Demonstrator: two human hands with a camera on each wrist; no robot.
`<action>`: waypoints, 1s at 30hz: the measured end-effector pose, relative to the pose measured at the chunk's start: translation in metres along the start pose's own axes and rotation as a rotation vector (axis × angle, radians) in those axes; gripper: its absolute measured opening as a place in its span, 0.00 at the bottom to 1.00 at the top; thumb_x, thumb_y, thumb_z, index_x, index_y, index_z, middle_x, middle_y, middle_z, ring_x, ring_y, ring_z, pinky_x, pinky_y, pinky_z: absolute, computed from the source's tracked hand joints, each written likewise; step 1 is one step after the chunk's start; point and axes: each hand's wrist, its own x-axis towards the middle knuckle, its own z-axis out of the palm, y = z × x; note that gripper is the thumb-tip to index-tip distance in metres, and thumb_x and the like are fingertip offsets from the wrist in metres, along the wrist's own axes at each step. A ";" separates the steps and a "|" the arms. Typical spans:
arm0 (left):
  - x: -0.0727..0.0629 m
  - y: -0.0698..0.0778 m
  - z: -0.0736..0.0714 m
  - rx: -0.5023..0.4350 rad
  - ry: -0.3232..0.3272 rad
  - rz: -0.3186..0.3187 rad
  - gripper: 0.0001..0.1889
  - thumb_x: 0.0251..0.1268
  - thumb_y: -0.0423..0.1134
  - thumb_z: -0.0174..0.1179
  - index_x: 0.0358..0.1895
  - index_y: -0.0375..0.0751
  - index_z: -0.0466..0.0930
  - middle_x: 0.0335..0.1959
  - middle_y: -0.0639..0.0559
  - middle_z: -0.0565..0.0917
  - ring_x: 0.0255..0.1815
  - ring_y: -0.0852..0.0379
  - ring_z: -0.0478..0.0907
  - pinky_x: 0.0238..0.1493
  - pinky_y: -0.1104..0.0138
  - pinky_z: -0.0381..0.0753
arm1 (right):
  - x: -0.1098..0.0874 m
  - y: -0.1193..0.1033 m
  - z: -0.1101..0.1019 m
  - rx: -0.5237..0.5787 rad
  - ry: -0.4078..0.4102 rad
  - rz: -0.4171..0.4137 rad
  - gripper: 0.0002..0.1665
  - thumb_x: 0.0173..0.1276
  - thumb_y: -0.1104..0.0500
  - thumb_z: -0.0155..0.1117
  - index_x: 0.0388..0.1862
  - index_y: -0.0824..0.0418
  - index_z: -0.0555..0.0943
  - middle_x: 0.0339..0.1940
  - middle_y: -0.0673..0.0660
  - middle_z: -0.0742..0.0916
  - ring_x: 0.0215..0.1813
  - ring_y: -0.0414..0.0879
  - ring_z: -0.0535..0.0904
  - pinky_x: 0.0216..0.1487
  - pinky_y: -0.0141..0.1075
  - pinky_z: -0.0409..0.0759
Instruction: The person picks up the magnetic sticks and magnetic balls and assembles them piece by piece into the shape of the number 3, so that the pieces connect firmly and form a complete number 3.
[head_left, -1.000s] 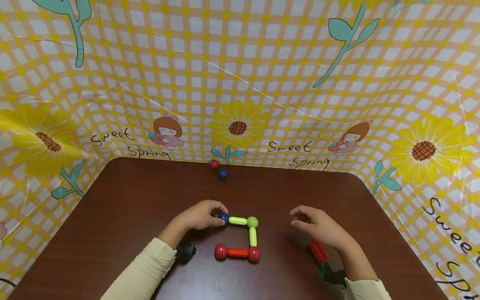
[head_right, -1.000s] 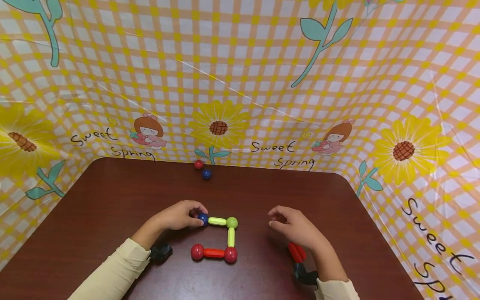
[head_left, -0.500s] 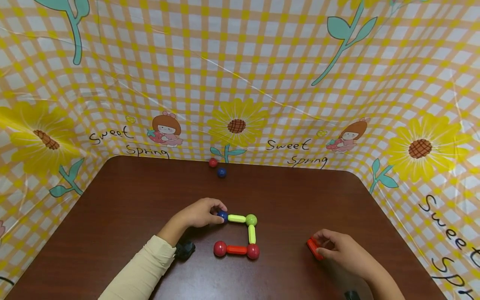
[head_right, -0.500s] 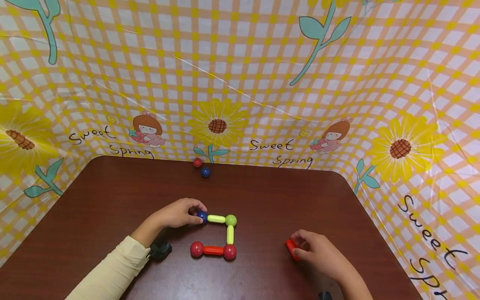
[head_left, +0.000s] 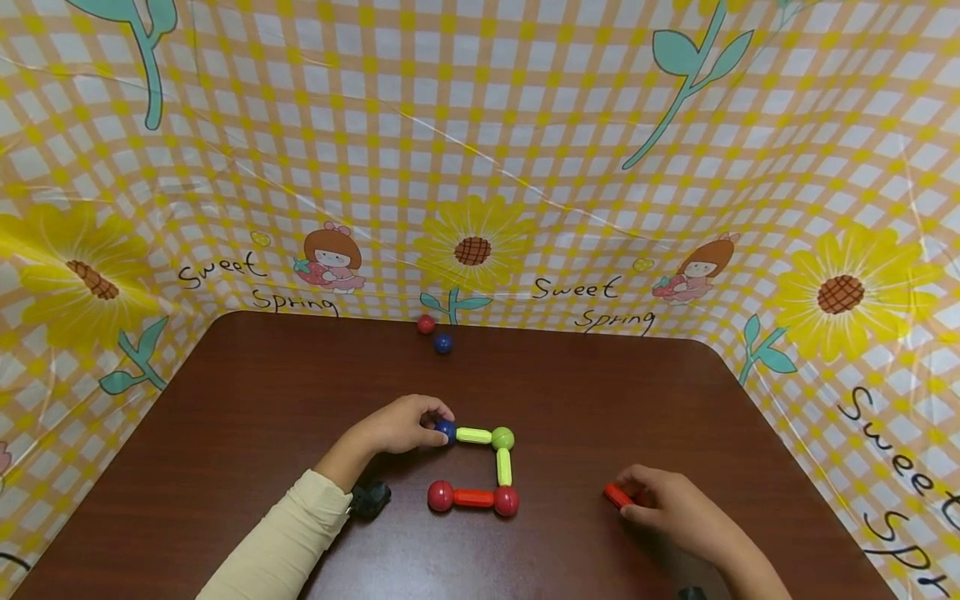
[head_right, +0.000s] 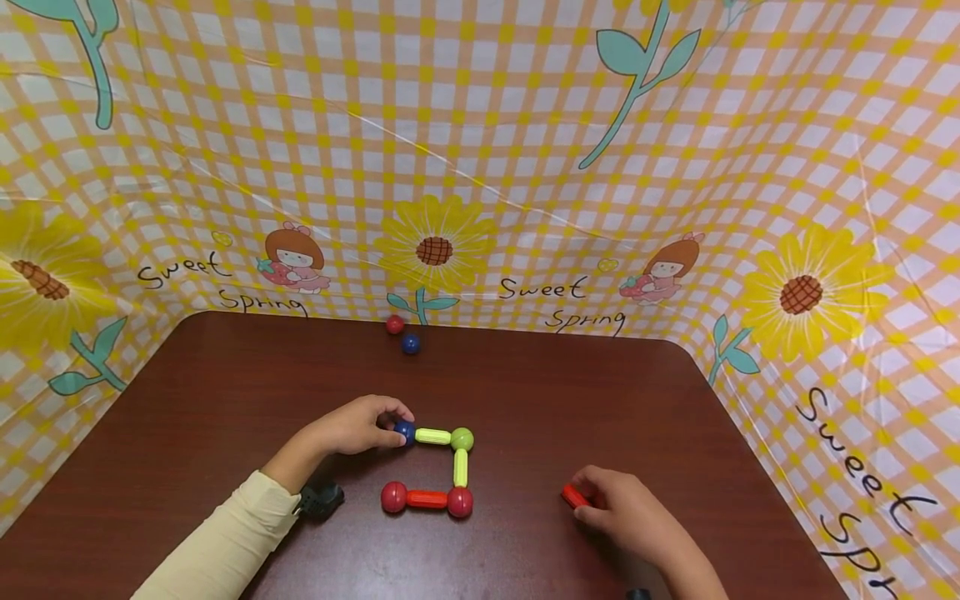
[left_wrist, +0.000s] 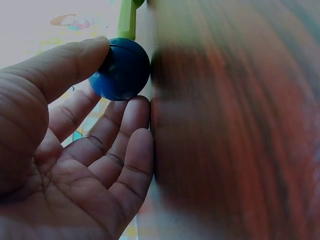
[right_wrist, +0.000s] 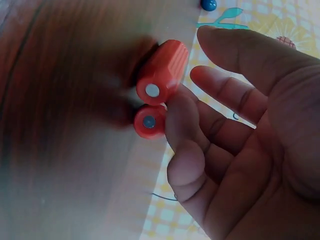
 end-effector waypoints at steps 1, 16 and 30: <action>0.000 0.000 0.000 0.001 -0.001 0.002 0.11 0.64 0.36 0.67 0.48 0.43 0.82 0.35 0.56 0.80 0.36 0.58 0.74 0.37 0.66 0.76 | 0.001 -0.001 0.001 -0.008 0.000 -0.004 0.16 0.66 0.56 0.70 0.50 0.58 0.80 0.36 0.48 0.84 0.36 0.36 0.77 0.34 0.33 0.76; 0.001 0.001 -0.001 -0.002 0.002 0.001 0.11 0.64 0.36 0.67 0.48 0.42 0.82 0.36 0.56 0.80 0.37 0.58 0.75 0.36 0.66 0.76 | 0.008 -0.003 0.007 -0.118 0.028 -0.022 0.12 0.63 0.64 0.71 0.44 0.56 0.80 0.28 0.43 0.80 0.30 0.35 0.72 0.30 0.33 0.72; 0.000 -0.001 0.000 -0.018 0.001 -0.010 0.11 0.65 0.36 0.67 0.49 0.43 0.82 0.36 0.56 0.80 0.37 0.58 0.75 0.35 0.66 0.77 | 0.039 -0.025 0.002 0.003 0.078 -0.056 0.08 0.69 0.60 0.66 0.46 0.55 0.81 0.38 0.50 0.85 0.34 0.40 0.77 0.32 0.34 0.78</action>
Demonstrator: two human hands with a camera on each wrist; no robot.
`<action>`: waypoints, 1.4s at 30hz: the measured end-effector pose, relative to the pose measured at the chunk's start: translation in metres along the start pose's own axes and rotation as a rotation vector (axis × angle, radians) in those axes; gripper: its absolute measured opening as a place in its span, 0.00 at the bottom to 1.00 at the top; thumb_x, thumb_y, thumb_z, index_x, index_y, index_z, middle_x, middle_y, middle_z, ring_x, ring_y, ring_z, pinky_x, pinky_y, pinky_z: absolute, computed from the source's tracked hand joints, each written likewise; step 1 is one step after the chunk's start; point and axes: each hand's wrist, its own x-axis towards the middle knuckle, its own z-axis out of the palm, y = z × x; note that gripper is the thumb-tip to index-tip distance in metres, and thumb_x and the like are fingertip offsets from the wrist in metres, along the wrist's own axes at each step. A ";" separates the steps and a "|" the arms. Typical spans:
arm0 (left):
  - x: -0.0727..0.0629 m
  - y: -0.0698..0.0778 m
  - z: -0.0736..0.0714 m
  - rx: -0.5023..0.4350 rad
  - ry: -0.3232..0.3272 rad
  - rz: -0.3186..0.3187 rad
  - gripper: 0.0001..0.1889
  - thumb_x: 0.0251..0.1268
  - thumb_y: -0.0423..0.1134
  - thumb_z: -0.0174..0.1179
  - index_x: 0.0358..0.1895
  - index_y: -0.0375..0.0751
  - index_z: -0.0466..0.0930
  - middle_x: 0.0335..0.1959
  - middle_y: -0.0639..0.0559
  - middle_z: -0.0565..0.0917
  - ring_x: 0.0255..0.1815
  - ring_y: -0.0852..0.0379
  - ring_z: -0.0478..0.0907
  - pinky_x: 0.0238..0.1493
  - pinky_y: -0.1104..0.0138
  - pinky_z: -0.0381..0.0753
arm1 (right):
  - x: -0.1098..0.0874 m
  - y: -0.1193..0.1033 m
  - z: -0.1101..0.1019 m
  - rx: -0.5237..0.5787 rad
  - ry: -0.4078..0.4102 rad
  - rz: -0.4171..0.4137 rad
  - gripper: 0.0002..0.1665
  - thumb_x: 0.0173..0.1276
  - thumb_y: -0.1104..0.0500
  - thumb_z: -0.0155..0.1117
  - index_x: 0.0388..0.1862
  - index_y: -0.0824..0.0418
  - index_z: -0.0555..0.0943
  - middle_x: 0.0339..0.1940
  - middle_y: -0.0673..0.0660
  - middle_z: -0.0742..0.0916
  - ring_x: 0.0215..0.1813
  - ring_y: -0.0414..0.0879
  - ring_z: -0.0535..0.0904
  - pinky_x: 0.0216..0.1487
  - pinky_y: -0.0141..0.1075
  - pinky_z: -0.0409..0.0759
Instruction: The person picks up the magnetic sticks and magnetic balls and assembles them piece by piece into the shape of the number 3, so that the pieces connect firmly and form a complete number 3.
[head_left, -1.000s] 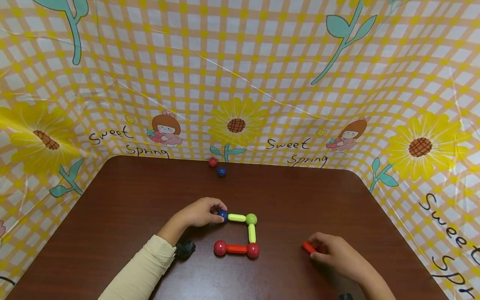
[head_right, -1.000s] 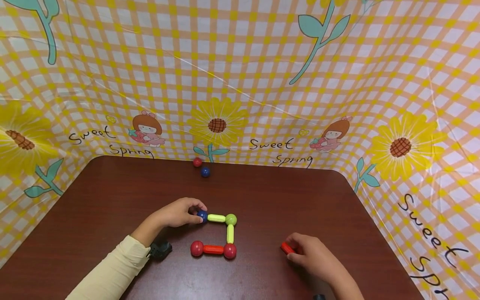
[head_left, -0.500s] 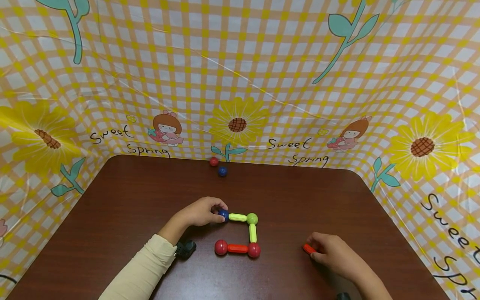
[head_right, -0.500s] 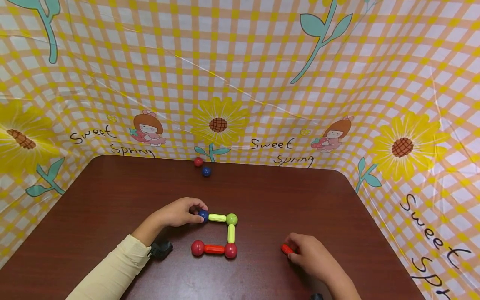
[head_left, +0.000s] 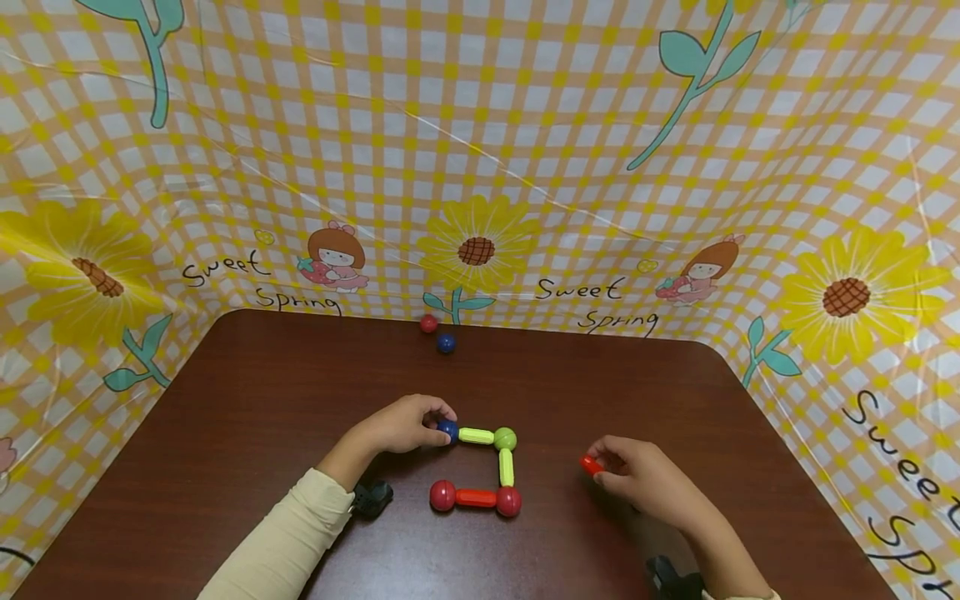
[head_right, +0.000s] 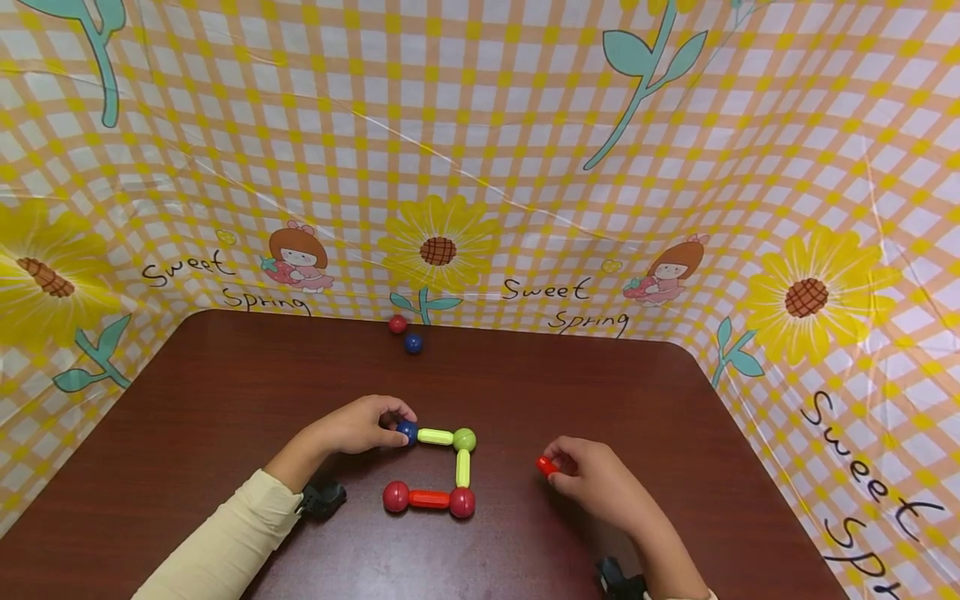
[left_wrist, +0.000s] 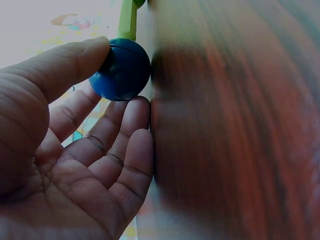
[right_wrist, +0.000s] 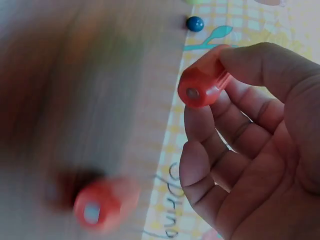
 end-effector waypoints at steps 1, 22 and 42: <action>0.000 0.000 0.000 -0.002 -0.002 -0.002 0.11 0.65 0.36 0.67 0.49 0.43 0.82 0.36 0.56 0.80 0.37 0.58 0.75 0.35 0.66 0.77 | 0.004 -0.002 0.001 0.007 0.010 -0.008 0.08 0.69 0.60 0.67 0.46 0.55 0.81 0.38 0.50 0.85 0.35 0.40 0.78 0.34 0.34 0.78; 0.002 -0.001 0.000 -0.005 -0.005 0.014 0.11 0.64 0.36 0.67 0.48 0.42 0.82 0.36 0.56 0.80 0.37 0.58 0.75 0.37 0.66 0.76 | 0.081 -0.021 0.035 0.198 0.173 0.082 0.11 0.68 0.64 0.65 0.48 0.61 0.80 0.38 0.54 0.83 0.37 0.47 0.77 0.35 0.37 0.78; 0.001 -0.001 -0.002 0.010 -0.001 0.023 0.11 0.64 0.36 0.68 0.48 0.41 0.82 0.36 0.56 0.80 0.37 0.59 0.75 0.36 0.67 0.76 | 0.123 -0.028 0.062 0.566 0.149 0.158 0.14 0.70 0.67 0.60 0.52 0.70 0.75 0.38 0.58 0.82 0.37 0.47 0.79 0.38 0.41 0.79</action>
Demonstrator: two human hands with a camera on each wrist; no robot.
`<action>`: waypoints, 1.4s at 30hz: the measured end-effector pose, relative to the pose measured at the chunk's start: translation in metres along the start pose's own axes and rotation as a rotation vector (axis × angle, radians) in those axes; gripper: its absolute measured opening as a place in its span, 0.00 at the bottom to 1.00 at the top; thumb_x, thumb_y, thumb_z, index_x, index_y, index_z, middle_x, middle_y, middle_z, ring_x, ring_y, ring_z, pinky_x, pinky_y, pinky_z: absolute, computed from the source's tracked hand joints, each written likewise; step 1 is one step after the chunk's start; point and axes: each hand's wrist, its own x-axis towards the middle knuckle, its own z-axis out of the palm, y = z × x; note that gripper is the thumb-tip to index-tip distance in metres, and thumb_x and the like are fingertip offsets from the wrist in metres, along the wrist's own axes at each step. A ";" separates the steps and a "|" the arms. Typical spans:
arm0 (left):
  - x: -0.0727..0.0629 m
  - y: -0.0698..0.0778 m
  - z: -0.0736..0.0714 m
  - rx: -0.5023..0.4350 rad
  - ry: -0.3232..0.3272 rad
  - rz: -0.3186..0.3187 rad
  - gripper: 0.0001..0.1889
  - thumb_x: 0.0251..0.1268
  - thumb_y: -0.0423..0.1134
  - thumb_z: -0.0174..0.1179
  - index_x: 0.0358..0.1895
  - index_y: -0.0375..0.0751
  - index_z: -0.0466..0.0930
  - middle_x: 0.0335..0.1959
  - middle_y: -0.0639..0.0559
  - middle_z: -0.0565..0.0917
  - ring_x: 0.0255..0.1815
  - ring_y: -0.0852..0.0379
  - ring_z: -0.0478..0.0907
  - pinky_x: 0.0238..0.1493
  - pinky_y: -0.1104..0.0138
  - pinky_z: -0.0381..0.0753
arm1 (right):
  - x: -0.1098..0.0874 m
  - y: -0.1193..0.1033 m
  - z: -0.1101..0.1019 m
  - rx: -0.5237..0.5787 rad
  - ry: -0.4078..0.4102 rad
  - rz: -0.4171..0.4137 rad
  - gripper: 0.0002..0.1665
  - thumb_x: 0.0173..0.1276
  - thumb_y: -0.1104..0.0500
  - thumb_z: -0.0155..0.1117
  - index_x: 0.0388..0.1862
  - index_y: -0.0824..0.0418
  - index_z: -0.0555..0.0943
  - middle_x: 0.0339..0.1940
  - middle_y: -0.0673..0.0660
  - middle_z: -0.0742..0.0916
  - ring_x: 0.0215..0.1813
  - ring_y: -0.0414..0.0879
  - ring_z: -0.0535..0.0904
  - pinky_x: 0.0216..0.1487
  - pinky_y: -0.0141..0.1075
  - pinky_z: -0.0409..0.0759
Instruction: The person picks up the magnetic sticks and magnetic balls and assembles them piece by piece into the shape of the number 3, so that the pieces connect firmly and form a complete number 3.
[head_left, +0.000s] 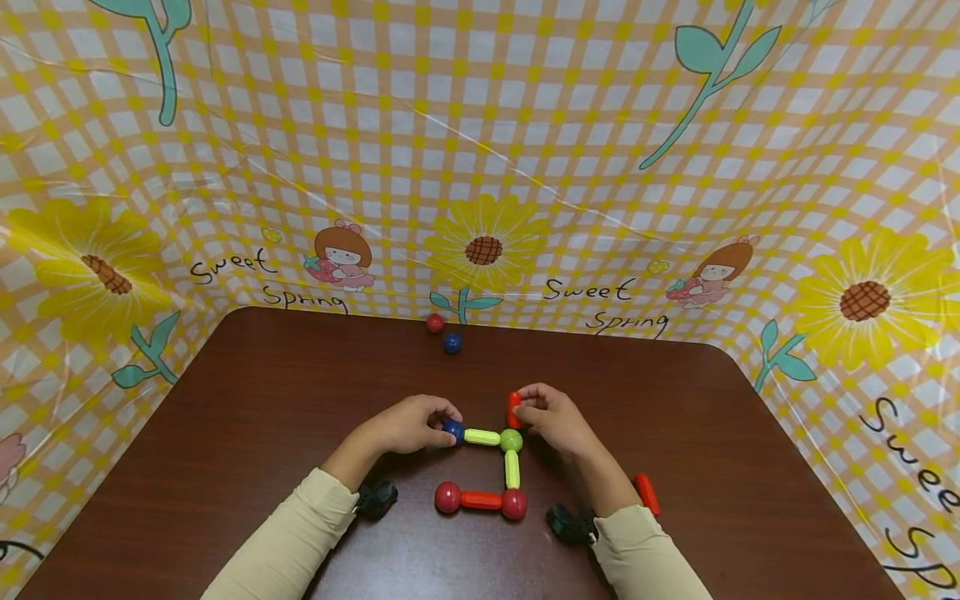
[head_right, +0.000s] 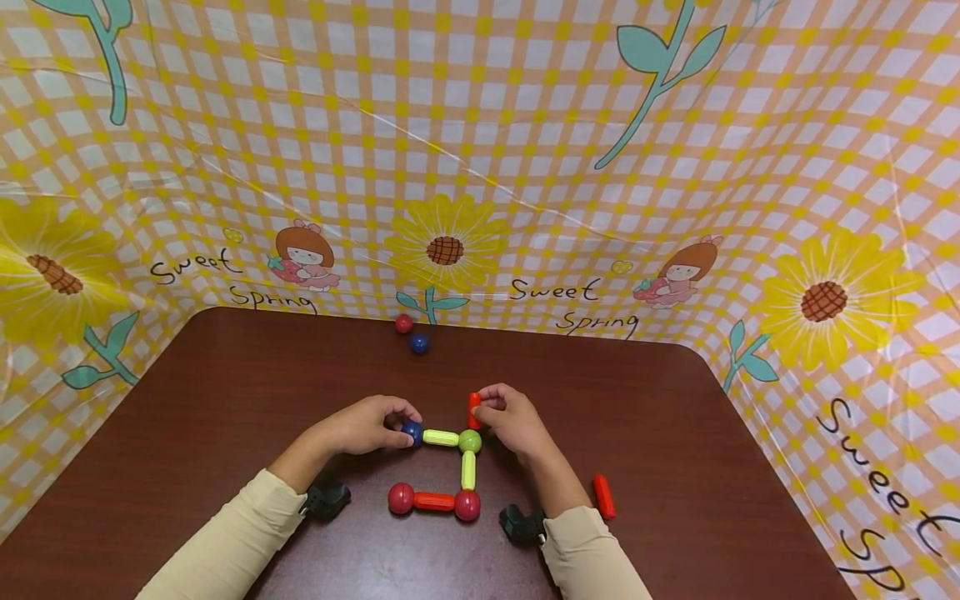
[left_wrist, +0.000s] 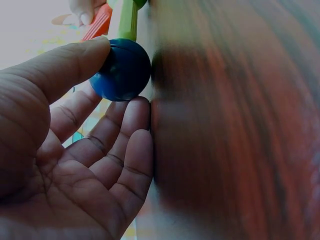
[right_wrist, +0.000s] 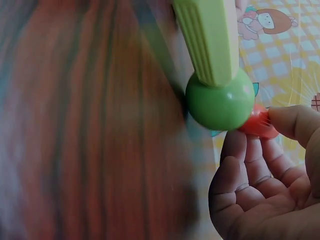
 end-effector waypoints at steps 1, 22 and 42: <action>0.000 0.000 0.000 0.000 0.000 -0.001 0.11 0.64 0.36 0.68 0.48 0.41 0.82 0.36 0.56 0.80 0.37 0.59 0.75 0.36 0.67 0.76 | 0.000 0.001 0.001 0.012 -0.004 0.005 0.14 0.70 0.66 0.60 0.53 0.70 0.74 0.38 0.58 0.82 0.37 0.47 0.79 0.39 0.40 0.79; 0.000 0.002 0.001 0.016 0.004 -0.006 0.11 0.64 0.36 0.68 0.48 0.41 0.82 0.36 0.56 0.80 0.37 0.58 0.74 0.37 0.66 0.76 | 0.000 0.003 0.008 -0.007 -0.037 0.041 0.18 0.70 0.66 0.59 0.57 0.70 0.73 0.39 0.58 0.82 0.38 0.46 0.78 0.39 0.40 0.79; -0.005 0.005 -0.001 -0.008 -0.022 -0.012 0.12 0.64 0.36 0.68 0.49 0.40 0.81 0.35 0.55 0.81 0.33 0.59 0.76 0.33 0.67 0.77 | -0.003 0.003 0.008 0.000 -0.034 0.039 0.17 0.69 0.66 0.59 0.55 0.71 0.74 0.37 0.59 0.82 0.36 0.46 0.79 0.41 0.40 0.81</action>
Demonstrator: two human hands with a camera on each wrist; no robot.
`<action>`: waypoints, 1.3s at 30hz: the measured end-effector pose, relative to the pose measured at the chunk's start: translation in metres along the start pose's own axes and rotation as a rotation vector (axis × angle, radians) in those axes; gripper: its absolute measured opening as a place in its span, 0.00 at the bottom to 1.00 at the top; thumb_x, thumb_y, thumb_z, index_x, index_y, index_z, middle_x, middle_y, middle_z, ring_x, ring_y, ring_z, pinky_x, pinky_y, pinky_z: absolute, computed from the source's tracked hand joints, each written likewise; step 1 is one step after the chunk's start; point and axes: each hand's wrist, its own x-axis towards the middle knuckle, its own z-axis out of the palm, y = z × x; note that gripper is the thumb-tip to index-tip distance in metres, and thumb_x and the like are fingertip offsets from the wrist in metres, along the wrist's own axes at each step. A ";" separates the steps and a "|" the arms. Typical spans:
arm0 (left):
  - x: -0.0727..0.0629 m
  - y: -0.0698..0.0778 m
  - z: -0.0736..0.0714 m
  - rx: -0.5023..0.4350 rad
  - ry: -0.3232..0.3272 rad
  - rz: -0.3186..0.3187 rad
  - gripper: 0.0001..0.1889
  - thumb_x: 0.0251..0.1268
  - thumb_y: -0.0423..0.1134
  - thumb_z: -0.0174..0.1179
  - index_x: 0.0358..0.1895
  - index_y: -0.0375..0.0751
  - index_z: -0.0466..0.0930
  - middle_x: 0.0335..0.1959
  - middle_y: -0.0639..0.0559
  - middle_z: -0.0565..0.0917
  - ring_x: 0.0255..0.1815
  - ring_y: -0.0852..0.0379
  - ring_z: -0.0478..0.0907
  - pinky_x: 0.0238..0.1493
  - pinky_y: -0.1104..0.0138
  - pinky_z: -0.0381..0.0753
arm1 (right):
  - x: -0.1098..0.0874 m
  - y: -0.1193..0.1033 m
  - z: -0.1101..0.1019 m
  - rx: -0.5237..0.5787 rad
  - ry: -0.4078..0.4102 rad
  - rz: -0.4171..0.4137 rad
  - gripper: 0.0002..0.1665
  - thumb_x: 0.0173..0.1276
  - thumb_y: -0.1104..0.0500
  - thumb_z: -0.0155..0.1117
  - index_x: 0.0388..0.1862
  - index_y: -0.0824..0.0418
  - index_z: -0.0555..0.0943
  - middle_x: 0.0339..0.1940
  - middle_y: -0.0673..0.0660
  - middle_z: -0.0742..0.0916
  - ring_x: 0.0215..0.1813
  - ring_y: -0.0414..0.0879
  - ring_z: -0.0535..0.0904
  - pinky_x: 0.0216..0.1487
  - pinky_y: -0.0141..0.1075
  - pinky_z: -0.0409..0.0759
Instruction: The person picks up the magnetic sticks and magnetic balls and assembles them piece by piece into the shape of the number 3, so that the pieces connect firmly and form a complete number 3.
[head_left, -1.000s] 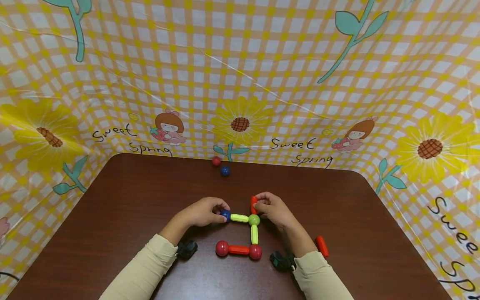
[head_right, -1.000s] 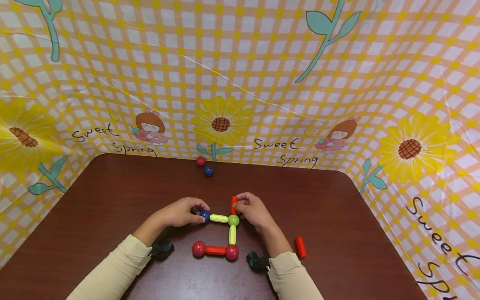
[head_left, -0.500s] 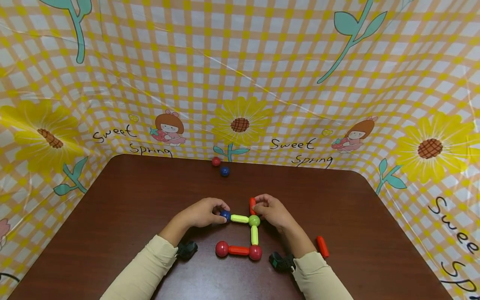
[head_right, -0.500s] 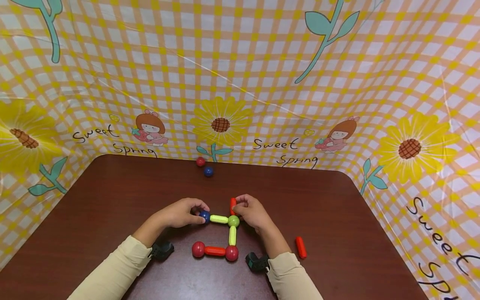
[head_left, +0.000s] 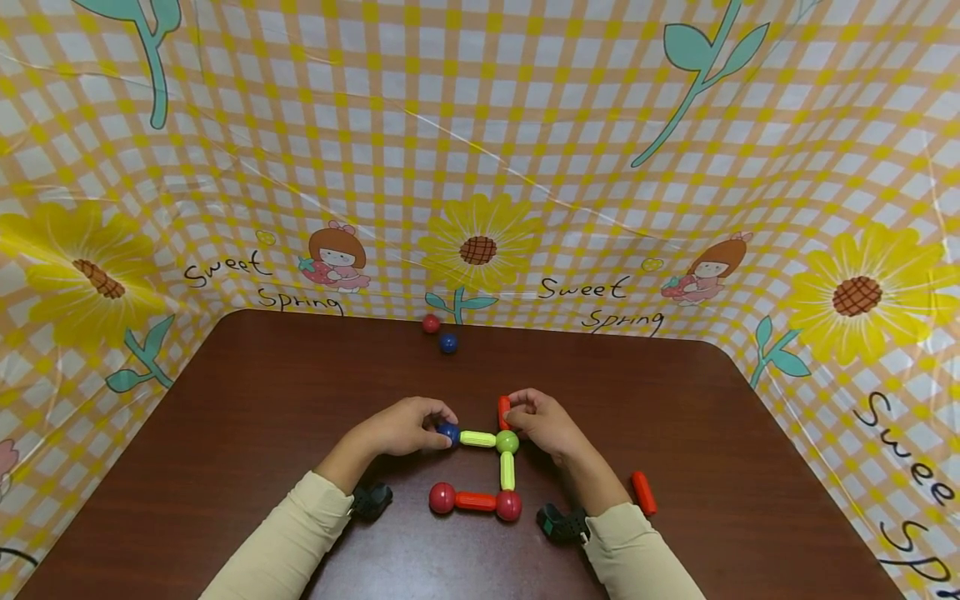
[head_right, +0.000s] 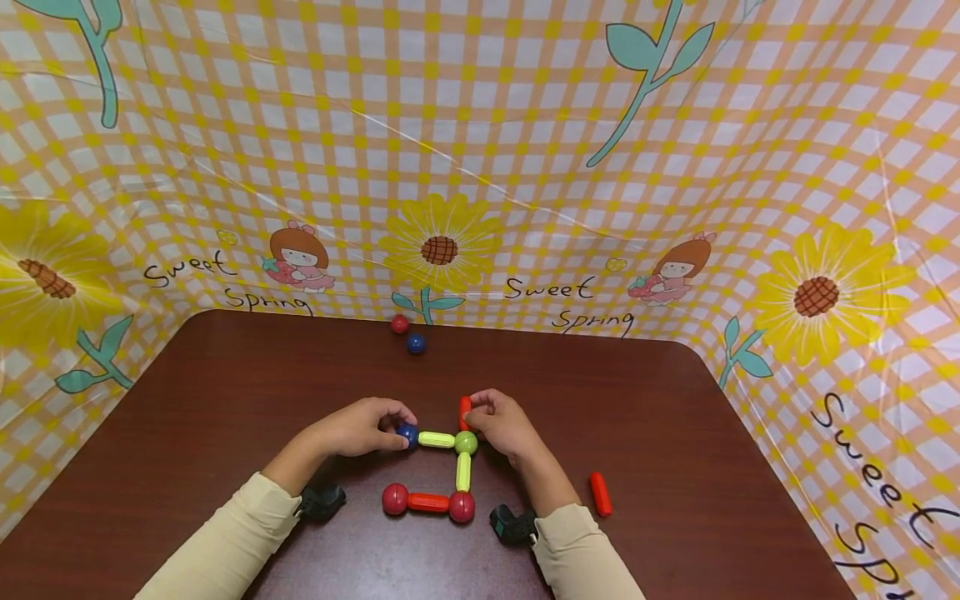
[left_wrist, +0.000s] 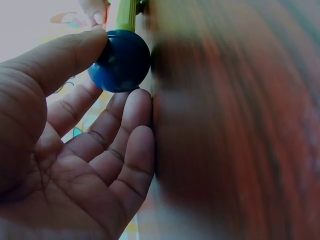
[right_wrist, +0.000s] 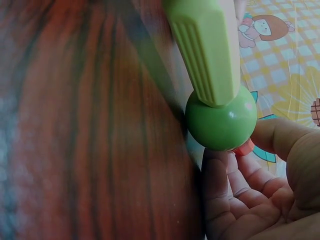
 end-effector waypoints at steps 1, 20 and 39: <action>0.000 0.000 0.000 0.000 -0.002 0.000 0.12 0.64 0.36 0.68 0.49 0.40 0.81 0.35 0.54 0.81 0.32 0.59 0.76 0.33 0.67 0.77 | 0.000 0.000 0.000 0.001 0.001 0.002 0.17 0.69 0.66 0.59 0.55 0.71 0.74 0.37 0.59 0.82 0.37 0.45 0.79 0.41 0.40 0.81; 0.004 0.003 -0.005 0.045 0.019 0.004 0.12 0.65 0.41 0.67 0.48 0.42 0.81 0.38 0.56 0.81 0.35 0.59 0.77 0.39 0.64 0.77 | -0.002 0.000 -0.001 0.015 0.028 0.016 0.17 0.69 0.67 0.59 0.55 0.72 0.74 0.38 0.59 0.83 0.38 0.47 0.79 0.42 0.40 0.80; 0.074 -0.009 -0.041 0.134 0.335 -0.038 0.17 0.67 0.37 0.64 0.57 0.36 0.79 0.53 0.42 0.78 0.52 0.46 0.76 0.54 0.55 0.76 | 0.000 0.002 0.002 0.027 0.023 0.000 0.16 0.67 0.67 0.60 0.53 0.71 0.75 0.35 0.58 0.83 0.36 0.45 0.79 0.40 0.37 0.79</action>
